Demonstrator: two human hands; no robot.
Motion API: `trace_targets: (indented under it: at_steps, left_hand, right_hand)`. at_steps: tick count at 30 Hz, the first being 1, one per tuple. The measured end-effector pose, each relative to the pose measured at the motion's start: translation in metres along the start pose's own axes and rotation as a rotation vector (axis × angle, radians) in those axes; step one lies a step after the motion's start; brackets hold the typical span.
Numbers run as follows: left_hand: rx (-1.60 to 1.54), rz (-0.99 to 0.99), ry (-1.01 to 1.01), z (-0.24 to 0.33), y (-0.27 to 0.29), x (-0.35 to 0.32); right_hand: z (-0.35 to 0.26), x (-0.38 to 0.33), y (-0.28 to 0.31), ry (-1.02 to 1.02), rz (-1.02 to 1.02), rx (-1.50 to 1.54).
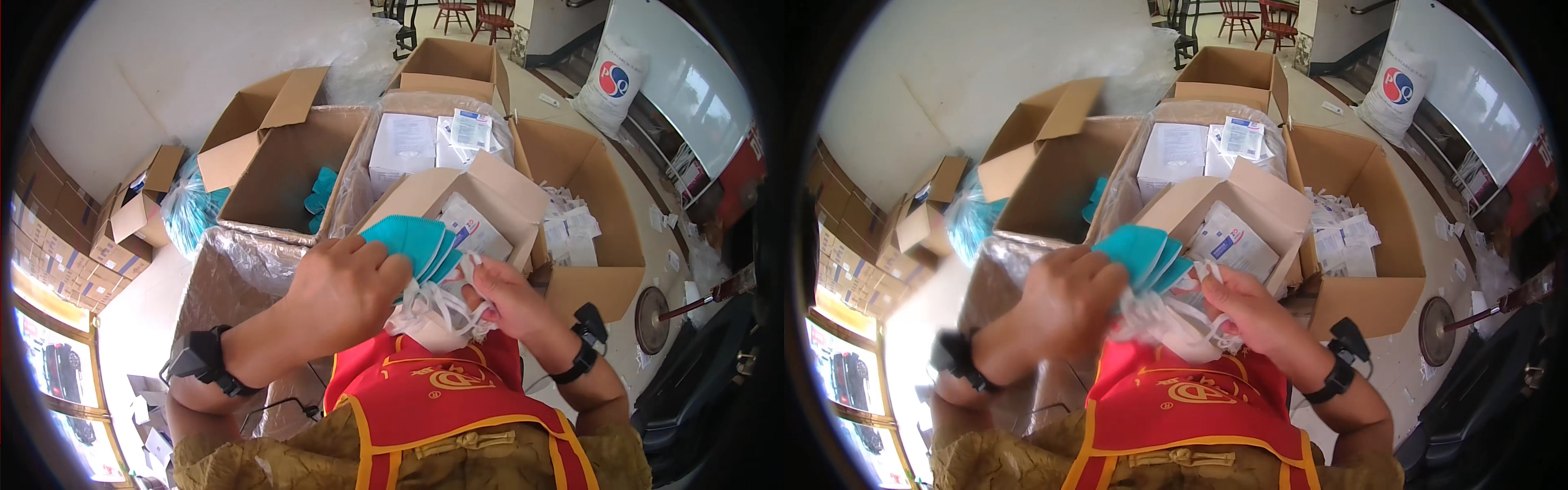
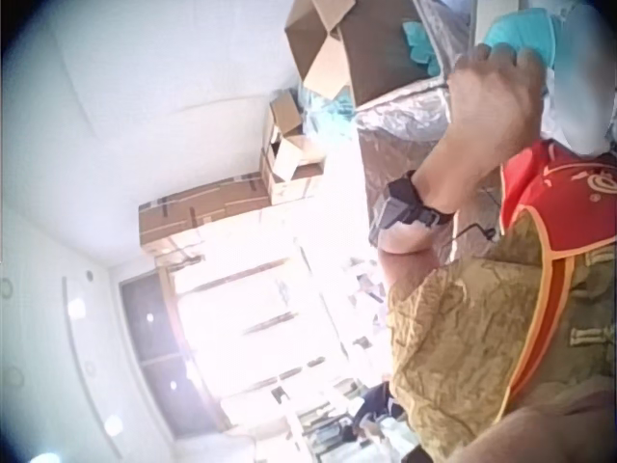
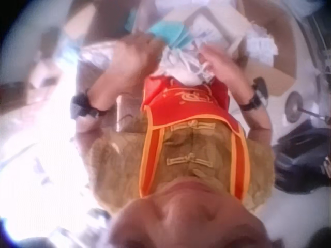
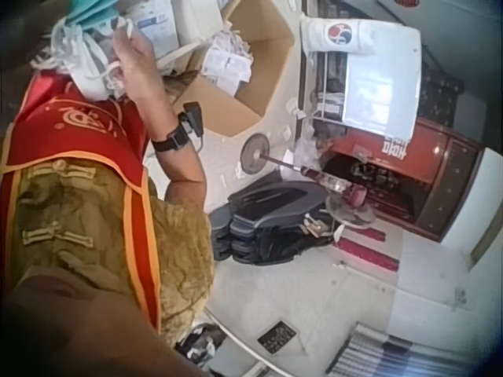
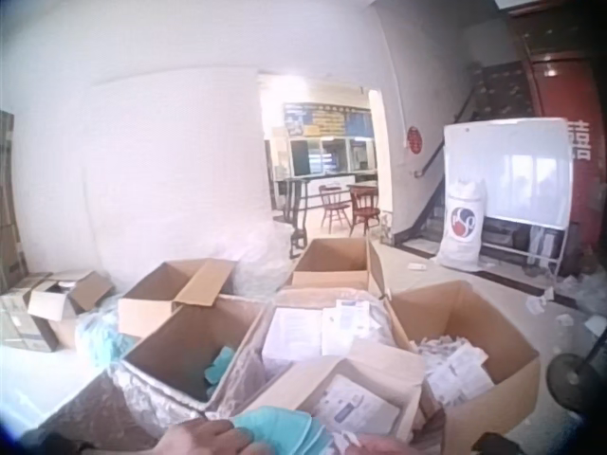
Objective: The recorder is sorting and organizing green face masks and white medical supply packets from various cardboard boxes.
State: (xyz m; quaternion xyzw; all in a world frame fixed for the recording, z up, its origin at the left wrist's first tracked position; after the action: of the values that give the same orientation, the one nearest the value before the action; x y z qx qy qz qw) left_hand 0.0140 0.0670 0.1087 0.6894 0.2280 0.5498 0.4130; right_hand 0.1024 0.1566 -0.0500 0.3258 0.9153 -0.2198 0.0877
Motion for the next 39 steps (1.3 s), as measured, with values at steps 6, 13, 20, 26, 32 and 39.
trace_targets:
  at_steps: [6, 13, 20, 26, 32, 39]
  left_hand:
    - [0.026, -0.096, 0.066, -0.009, -0.023, -0.007]
    - [-0.103, -0.077, 0.305, -0.026, -0.07, -0.052]
    - [-0.465, -0.114, 0.578, -0.004, -0.113, -0.076]
    - [-0.477, -0.364, 0.388, 0.018, -0.08, -0.073]
    - [-0.4, -0.217, 0.051, 0.061, -0.016, -0.082]
    - [-0.305, -0.205, 0.34, -0.029, 0.051, -0.13]
  right_hand:
    - [0.018, 0.006, -0.031, 0.224, -0.107, -0.599]
    - [0.016, -0.018, 0.009, 0.081, 0.222, -0.123]
    - [-0.02, -0.007, -0.019, 0.307, -0.077, -0.645]
    - [-0.041, -0.045, -0.085, 0.596, -0.247, -2.198]
    - [-0.073, -0.127, -0.111, 0.677, -0.764, -1.691]
    - [-0.092, -0.125, 0.041, -0.414, 0.082, -1.289]
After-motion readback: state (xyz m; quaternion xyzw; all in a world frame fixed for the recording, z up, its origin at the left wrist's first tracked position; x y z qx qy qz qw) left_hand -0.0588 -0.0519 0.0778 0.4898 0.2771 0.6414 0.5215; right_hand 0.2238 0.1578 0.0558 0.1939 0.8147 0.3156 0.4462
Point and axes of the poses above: each hand's wrist, its own x-axis towards the middle knuckle, its own y-axis out of the back of the hand, z = x × y, the point moved 10 cm from there along x, towards the middle knuckle, and after that the axes turned 10 degrees about z, right-handed, at the moved point
